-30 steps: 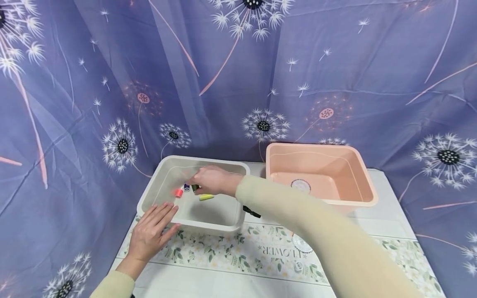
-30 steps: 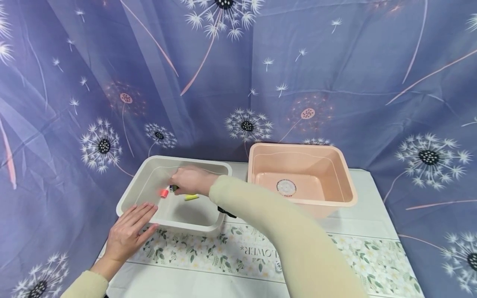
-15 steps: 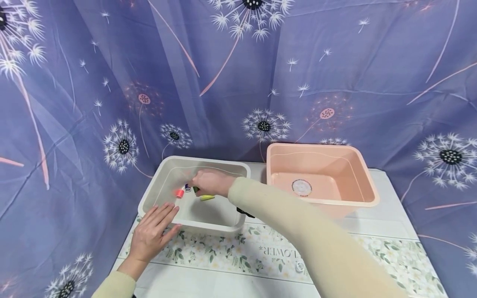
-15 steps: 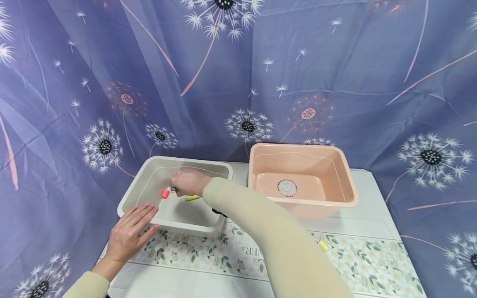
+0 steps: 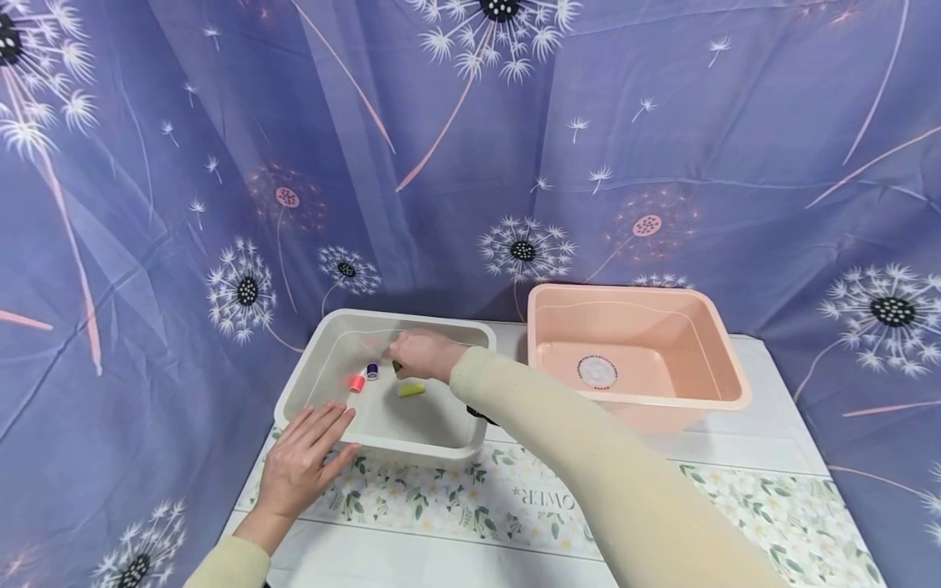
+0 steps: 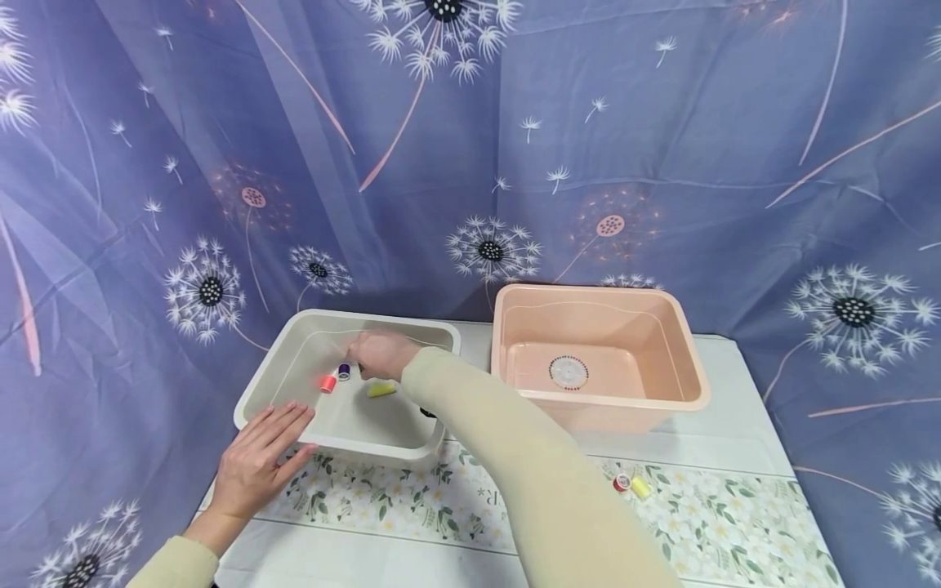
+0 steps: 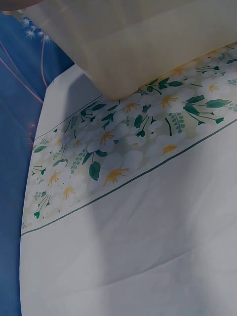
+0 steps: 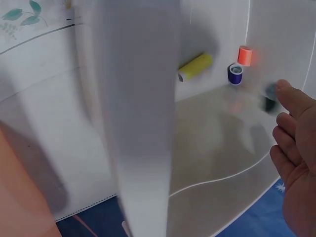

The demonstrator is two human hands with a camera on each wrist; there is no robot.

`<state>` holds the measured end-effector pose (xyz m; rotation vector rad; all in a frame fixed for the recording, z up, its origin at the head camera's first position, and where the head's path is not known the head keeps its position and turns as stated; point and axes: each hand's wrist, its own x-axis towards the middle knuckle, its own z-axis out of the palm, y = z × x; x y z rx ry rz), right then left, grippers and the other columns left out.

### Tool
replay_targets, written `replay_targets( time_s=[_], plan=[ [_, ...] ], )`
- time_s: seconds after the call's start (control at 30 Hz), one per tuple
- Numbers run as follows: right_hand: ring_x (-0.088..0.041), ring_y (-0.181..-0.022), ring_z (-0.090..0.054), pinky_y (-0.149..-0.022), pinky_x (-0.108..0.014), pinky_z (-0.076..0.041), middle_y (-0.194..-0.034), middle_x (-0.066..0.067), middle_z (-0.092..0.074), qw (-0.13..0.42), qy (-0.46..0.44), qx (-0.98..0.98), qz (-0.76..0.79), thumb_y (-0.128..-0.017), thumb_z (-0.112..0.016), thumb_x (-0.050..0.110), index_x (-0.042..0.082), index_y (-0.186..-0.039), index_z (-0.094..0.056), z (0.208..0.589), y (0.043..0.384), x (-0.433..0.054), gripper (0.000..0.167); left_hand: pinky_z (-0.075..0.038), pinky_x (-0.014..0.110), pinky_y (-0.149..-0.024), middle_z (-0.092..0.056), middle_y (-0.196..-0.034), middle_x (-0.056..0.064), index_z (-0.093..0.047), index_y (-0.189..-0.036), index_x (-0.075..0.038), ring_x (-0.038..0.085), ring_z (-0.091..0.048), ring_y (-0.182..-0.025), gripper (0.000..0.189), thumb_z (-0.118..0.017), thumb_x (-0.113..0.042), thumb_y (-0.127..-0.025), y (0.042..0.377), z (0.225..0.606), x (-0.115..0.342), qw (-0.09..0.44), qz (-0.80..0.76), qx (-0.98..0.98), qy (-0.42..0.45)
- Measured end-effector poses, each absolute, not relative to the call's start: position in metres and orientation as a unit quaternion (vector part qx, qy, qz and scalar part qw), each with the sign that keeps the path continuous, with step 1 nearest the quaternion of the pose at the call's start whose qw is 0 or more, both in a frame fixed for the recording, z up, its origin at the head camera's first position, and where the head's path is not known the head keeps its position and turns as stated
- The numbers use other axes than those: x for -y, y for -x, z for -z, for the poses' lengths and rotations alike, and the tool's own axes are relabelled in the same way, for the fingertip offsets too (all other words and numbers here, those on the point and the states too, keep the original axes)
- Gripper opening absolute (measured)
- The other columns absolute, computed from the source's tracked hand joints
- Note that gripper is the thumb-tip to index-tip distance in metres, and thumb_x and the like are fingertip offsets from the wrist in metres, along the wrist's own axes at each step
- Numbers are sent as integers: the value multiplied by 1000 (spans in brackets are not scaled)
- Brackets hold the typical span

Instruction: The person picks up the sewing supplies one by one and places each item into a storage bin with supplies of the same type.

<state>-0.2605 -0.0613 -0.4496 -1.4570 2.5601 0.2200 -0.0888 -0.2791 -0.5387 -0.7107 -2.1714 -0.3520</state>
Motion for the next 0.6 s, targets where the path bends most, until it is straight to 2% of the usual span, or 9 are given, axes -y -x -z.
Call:
replay_targets(
  time_s=[0.13,0.33,0.37,0.57,0.6],
  plan=[
    [-16,-112,-71,-100,-29,-57,-126,2,-76,86,489,-865,-74,-103,-74,33,17,-145,-67,450,263,56,45,-31,33,-130,-77,-125,17,-78,-127,-5,41,-75,-109,58,-56,-55,-108,89,539,278,403,142,858,283],
    [-17,-105,-73,-94,-30,-59,-122,-1,-78,88,498,-862,-38,-103,-75,30,14,-143,-68,446,265,45,44,-30,33,-130,-77,-124,18,-77,-129,-6,40,-75,-109,60,-53,-56,-109,87,538,278,395,128,866,280],
    [-18,-105,-73,-95,-31,-59,-122,-2,-78,89,499,-862,-32,-103,-74,31,13,-143,-68,444,264,42,44,-33,35,-129,-77,-124,18,-77,-130,-6,40,-75,-110,60,-52,-57,-109,87,537,278,393,123,868,278],
    [-21,-116,-72,-104,-33,-57,-140,-4,-72,109,491,-864,15,-104,-74,31,11,-150,-63,430,256,26,51,-31,33,-130,-77,-123,18,-77,-131,-7,39,-75,-110,61,-50,-58,-110,86,536,279,388,114,872,274],
    [-21,-118,-71,-105,-33,-57,-143,-4,-70,114,489,-865,23,-104,-74,32,11,-151,-62,429,255,23,52,-28,31,-131,-77,-123,18,-77,-131,-7,39,-75,-110,61,-50,-58,-110,86,535,279,389,115,872,274]
  ],
)
